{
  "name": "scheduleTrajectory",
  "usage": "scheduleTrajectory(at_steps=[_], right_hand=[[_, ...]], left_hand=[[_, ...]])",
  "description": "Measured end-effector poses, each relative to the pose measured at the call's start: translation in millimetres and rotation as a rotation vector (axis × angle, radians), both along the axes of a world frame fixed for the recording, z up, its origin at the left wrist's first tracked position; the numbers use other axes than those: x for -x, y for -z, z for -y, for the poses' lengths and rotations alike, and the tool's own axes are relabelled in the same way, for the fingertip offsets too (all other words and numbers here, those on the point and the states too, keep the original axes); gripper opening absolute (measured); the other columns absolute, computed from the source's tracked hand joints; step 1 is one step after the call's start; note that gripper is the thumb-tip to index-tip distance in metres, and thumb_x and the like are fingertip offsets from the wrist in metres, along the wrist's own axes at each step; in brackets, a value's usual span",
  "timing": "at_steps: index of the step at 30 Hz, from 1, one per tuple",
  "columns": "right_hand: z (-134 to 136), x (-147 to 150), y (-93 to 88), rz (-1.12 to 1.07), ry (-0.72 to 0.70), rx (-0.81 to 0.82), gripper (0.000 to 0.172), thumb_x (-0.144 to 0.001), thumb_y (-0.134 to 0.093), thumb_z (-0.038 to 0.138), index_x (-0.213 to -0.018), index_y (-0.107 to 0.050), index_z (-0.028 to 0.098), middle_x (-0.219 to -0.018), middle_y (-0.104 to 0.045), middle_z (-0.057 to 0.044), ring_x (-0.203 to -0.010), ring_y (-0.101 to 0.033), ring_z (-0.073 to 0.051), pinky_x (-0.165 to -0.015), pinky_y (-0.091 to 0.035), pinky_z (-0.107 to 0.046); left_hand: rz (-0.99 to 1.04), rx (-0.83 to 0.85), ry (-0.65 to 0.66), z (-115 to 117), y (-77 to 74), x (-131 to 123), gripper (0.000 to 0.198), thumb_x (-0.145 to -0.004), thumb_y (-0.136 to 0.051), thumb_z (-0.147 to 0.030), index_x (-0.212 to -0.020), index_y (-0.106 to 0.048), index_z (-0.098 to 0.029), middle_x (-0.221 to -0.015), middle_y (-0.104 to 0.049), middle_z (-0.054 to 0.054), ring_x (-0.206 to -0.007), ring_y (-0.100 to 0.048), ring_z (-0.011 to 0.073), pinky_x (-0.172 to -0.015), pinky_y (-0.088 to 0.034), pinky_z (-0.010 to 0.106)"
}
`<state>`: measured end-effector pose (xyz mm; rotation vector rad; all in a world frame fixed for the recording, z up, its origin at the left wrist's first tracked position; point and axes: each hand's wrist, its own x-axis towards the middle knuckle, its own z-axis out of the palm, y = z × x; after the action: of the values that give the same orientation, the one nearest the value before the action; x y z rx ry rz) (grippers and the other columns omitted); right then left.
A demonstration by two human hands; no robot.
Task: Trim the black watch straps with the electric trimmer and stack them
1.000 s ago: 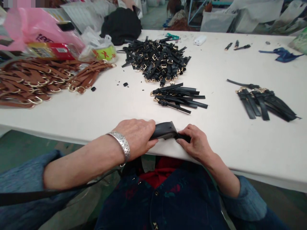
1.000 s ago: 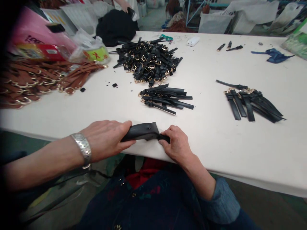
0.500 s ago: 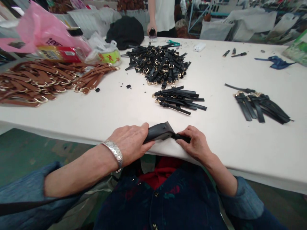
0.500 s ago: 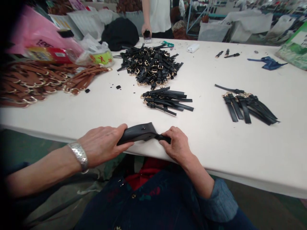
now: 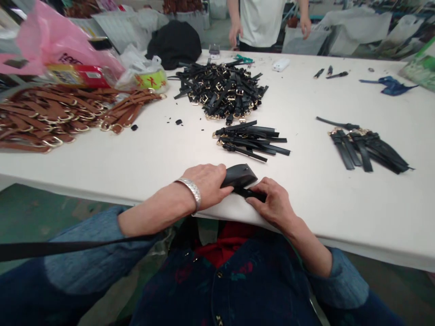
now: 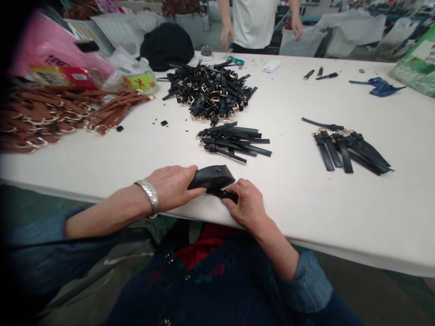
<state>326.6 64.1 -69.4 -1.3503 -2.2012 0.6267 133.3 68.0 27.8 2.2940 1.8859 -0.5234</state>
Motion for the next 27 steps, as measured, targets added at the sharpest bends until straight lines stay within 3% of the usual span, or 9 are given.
scheduleTrajectory(at_steps=[3, 8, 13, 19, 23, 27], right_hand=[[0, 0, -0.7, -0.006, -0.009, 0.011, 0.012, -0.074, -0.065, 0.025, -0.084, -0.069, 0.021, -0.078, -0.058, -0.004, -0.081, -0.055, -0.019, -0.074, -0.043, -0.032], [-1, 1, -0.3, -0.014, 0.011, 0.012, 0.012, -0.073, -0.065, 0.025, -0.084, -0.069, 0.021, -0.079, -0.059, -0.004, -0.08, -0.055, -0.019, -0.073, -0.043, -0.032], [-1, 0, 1.6, -0.013, 0.012, 0.012, 0.011, -0.074, -0.065, 0.026, -0.083, -0.069, 0.021, -0.078, -0.059, -0.004, -0.081, -0.055, -0.02, -0.073, -0.043, -0.032], [-2, 1, 0.5, -0.003, 0.046, -0.012, 0.011, -0.073, -0.065, 0.028, -0.081, -0.067, 0.02, -0.078, -0.059, -0.003, -0.079, -0.056, -0.019, -0.073, -0.043, -0.031], [-2, 0, 1.2, 0.002, 0.037, -0.009, 0.011, -0.073, -0.065, 0.027, -0.082, -0.068, 0.022, -0.078, -0.059, -0.003, -0.079, -0.055, -0.019, -0.072, -0.043, -0.031], [-2, 0, 2.7, -0.007, 0.023, 0.0, 0.011, -0.073, -0.065, 0.026, -0.083, -0.069, 0.023, -0.078, -0.059, -0.003, -0.079, -0.055, -0.018, -0.072, -0.042, -0.03]], left_hand=[[-0.013, 0.0, -0.034, 2, -7.0, 16, 0.047, -0.078, -0.037, -0.057, -0.098, -0.056, -0.019, -0.086, -0.07, 0.012, -0.076, -0.065, 0.0271, -0.059, -0.042, 0.033], [-0.038, 0.017, -0.04, 25, -20.1, 37, 0.047, -0.078, -0.036, -0.061, -0.093, -0.055, -0.021, -0.079, -0.069, 0.01, -0.068, -0.064, 0.0261, -0.053, -0.038, 0.032], [-0.069, 0.047, -0.012, 34, -11.5, 29, 0.044, -0.08, -0.035, -0.058, -0.093, -0.054, -0.021, -0.074, -0.069, 0.01, -0.067, -0.064, 0.0255, -0.054, -0.037, 0.032], [-0.013, -0.019, -0.002, 10, -2.0, 13, 0.048, -0.079, -0.036, -0.058, -0.099, -0.054, -0.018, -0.083, -0.069, 0.012, -0.075, -0.065, 0.0276, -0.058, -0.042, 0.033], [-0.012, -0.034, 0.02, 6, -4.7, 15, 0.047, -0.078, -0.038, -0.058, -0.098, -0.056, -0.019, -0.084, -0.069, 0.012, -0.076, -0.065, 0.0273, -0.058, -0.042, 0.033], [-0.055, 0.009, 0.04, 21, -11.6, 25, 0.046, -0.079, -0.038, -0.058, -0.095, -0.056, -0.02, -0.076, -0.069, 0.01, -0.07, -0.065, 0.0262, -0.056, -0.041, 0.032]])
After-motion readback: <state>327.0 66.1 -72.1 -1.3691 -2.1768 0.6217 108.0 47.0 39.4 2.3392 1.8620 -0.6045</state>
